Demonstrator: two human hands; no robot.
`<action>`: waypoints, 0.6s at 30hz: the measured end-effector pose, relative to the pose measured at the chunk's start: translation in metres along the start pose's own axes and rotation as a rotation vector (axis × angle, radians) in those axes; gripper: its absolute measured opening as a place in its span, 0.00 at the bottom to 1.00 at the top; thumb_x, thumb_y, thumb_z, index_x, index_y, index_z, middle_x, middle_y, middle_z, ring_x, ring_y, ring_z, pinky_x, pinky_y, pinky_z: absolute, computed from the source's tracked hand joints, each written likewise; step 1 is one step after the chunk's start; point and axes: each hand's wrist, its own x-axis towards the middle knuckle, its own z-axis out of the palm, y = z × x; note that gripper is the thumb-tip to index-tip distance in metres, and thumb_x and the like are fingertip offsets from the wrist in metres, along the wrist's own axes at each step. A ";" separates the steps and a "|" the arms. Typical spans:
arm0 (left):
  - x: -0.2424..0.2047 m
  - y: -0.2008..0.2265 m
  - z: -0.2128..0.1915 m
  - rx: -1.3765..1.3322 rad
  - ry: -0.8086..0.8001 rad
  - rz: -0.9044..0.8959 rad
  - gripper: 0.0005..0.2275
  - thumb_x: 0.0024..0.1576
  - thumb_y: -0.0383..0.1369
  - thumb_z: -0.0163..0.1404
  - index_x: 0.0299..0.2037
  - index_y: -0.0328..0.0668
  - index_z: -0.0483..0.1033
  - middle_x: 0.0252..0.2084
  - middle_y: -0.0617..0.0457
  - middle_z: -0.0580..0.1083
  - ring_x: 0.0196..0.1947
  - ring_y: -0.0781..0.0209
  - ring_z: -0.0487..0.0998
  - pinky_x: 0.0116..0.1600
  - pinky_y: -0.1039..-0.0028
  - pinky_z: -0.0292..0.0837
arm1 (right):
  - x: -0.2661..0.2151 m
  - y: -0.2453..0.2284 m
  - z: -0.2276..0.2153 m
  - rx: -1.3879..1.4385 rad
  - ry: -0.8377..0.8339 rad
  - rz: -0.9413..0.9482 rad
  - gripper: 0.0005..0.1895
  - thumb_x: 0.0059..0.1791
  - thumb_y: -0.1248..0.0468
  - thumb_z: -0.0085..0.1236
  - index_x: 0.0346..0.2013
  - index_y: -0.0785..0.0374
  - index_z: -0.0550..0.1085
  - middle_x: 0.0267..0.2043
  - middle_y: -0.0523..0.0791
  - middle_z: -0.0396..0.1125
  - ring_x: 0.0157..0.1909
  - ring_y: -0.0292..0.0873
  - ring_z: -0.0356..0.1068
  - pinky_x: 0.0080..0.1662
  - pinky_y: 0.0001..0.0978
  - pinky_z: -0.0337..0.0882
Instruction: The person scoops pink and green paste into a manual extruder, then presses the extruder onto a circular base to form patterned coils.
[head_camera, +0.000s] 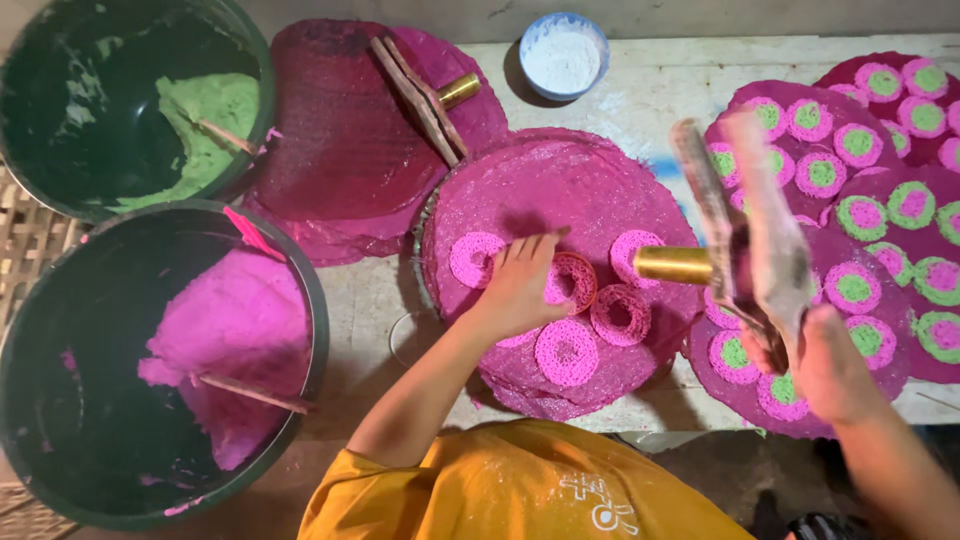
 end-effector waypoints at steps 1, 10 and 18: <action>-0.003 -0.002 0.004 0.032 0.015 0.035 0.46 0.42 0.43 0.66 0.70 0.39 0.53 0.62 0.39 0.65 0.65 0.42 0.61 0.67 0.49 0.51 | -0.008 0.005 0.005 0.071 0.034 -0.044 0.47 0.50 0.22 0.25 0.38 0.65 0.70 0.25 0.43 0.62 0.24 0.38 0.59 0.27 0.33 0.60; 0.000 -0.008 0.011 0.108 -0.064 0.042 0.51 0.39 0.43 0.67 0.72 0.42 0.49 0.63 0.41 0.66 0.65 0.44 0.63 0.68 0.46 0.47 | -0.065 0.069 0.046 0.561 0.402 -0.164 0.48 0.47 0.22 0.38 0.54 0.64 0.66 0.35 0.45 0.61 0.28 0.41 0.57 0.30 0.37 0.58; 0.048 -0.030 -0.027 0.136 -0.010 -0.118 0.50 0.41 0.46 0.66 0.74 0.43 0.50 0.66 0.41 0.65 0.69 0.43 0.61 0.73 0.48 0.42 | -0.099 0.111 0.040 0.619 0.443 -0.202 0.50 0.54 0.20 0.32 0.42 0.70 0.65 0.25 0.46 0.58 0.28 0.43 0.57 0.33 0.36 0.58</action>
